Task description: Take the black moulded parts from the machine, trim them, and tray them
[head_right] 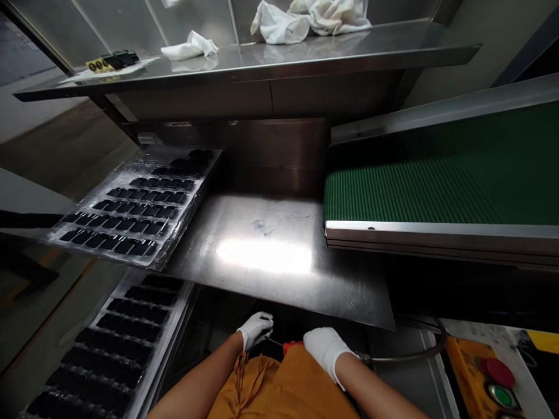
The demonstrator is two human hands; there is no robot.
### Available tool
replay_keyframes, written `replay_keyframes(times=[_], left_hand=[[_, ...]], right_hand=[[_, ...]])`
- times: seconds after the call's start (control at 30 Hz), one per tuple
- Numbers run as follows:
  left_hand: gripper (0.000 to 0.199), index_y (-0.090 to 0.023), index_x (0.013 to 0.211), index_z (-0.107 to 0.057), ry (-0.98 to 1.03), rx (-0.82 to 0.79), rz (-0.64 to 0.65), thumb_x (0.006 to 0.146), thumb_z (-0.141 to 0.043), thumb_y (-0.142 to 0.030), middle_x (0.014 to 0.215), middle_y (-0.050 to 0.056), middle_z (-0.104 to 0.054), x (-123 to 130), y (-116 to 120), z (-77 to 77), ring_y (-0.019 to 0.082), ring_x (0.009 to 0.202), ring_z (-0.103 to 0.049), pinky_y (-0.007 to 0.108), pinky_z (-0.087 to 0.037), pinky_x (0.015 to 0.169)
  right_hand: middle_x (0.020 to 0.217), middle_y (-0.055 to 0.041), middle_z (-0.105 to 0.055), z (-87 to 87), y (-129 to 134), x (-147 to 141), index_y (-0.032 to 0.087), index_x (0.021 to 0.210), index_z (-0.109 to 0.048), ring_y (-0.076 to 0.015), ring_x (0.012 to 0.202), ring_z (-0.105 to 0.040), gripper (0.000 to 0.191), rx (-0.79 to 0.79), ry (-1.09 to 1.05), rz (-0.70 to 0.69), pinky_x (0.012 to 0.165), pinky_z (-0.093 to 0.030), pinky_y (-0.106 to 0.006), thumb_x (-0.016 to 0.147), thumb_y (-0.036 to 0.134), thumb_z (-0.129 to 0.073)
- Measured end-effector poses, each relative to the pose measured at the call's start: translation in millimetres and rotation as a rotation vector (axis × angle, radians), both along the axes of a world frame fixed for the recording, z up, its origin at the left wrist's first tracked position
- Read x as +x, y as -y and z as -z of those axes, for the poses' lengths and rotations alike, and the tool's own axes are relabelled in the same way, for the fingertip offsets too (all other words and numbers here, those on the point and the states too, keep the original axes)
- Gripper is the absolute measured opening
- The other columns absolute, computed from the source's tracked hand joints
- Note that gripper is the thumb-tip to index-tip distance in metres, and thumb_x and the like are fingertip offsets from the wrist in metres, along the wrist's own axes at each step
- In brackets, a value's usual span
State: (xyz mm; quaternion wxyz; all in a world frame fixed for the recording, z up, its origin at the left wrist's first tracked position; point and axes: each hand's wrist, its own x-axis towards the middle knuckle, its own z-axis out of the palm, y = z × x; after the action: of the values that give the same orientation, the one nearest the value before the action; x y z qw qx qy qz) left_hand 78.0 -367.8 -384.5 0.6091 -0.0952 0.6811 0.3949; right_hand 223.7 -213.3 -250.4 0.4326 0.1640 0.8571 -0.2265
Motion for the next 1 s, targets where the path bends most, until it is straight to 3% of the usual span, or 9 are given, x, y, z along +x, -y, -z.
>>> replay_keyframes(times=[0.13,0.3,0.47,0.63,0.73,0.83,1.0], left_hand=[[0.032,-0.017,0.089,-0.055,0.073,0.052,-0.022,0.068,-0.078,-0.021,0.078,0.000,-0.060,-2.9,0.7,-11.1,0.011,0.069,-0.060,0.022,-0.047,0.063],[0.022,-0.015,0.080,-0.059,0.174,0.155,-0.056,0.069,-0.077,-0.020,0.081,0.003,-0.063,-8.0,6.2,-24.3,0.010,0.074,-0.061,0.021,-0.051,0.070],[0.014,-0.013,0.085,-0.061,0.270,0.223,-0.258,0.074,-0.070,-0.011,0.085,0.006,-0.064,-10.7,12.0,-29.1,0.014,0.082,-0.063,0.029,-0.055,0.081],[0.014,-0.012,0.090,-0.060,0.284,0.164,-0.304,0.078,-0.062,-0.007,0.081,0.006,-0.063,-12.6,13.6,-28.3,0.014,0.075,-0.061,0.032,-0.056,0.075],[0.012,-0.015,0.089,-0.058,0.246,0.123,-0.350,0.080,-0.059,-0.007,0.077,0.002,-0.059,-11.7,11.4,-24.9,0.011,0.070,-0.058,0.025,-0.054,0.068],[0.004,-0.018,0.085,-0.054,0.217,0.095,-0.352,0.085,-0.058,-0.016,0.073,-0.002,-0.054,-9.8,7.7,-18.8,0.008,0.064,-0.054,0.019,-0.048,0.058],[0.022,-0.018,0.079,-0.049,0.144,0.048,-0.277,0.089,-0.058,-0.036,0.068,-0.005,-0.046,-5.3,1.7,-7.7,0.004,0.055,-0.046,0.015,-0.042,0.052]], right_hand=[[0.100,-0.0221,-0.071,1.1,-0.9,2.8,0.008,0.102,-0.072,-0.0367,0.096,-0.068,0.033,0.019,-0.005,0.007,0.080,-0.054,-0.047,0.082,0.022,-0.050],[0.100,-0.0232,-0.071,3.3,-4.7,4.6,0.007,0.101,-0.072,-0.0377,0.094,-0.068,0.033,0.027,-0.017,-0.002,0.079,-0.053,-0.047,0.080,0.024,-0.053],[0.097,-0.0222,-0.072,2.7,-9.7,7.5,0.008,0.099,-0.072,-0.0393,0.093,-0.068,0.036,0.027,-0.061,0.009,0.079,-0.053,-0.048,0.076,0.033,-0.059],[0.097,-0.0205,-0.072,-2.3,-12.8,8.2,0.010,0.098,-0.071,-0.0394,0.092,-0.068,0.040,-0.002,-0.070,0.014,0.078,-0.053,-0.047,0.076,0.040,-0.057],[0.096,-0.0204,-0.072,-5.7,-12.1,7.6,0.010,0.098,-0.071,-0.0393,0.091,-0.068,0.040,0.000,-0.074,0.013,0.077,-0.053,-0.047,0.076,0.040,-0.057],[0.096,-0.0213,-0.072,-7.2,-9.9,7.5,0.009,0.098,-0.071,-0.0400,0.092,-0.068,0.040,-0.009,-0.083,-0.028,0.078,-0.053,-0.048,0.074,0.039,-0.058],[0.091,-0.0205,-0.073,-3.4,-6.7,8.9,0.010,0.095,-0.071,-0.0404,0.089,-0.068,0.040,-0.017,-0.099,-0.038,0.076,-0.053,-0.048,0.073,0.040,-0.058]])
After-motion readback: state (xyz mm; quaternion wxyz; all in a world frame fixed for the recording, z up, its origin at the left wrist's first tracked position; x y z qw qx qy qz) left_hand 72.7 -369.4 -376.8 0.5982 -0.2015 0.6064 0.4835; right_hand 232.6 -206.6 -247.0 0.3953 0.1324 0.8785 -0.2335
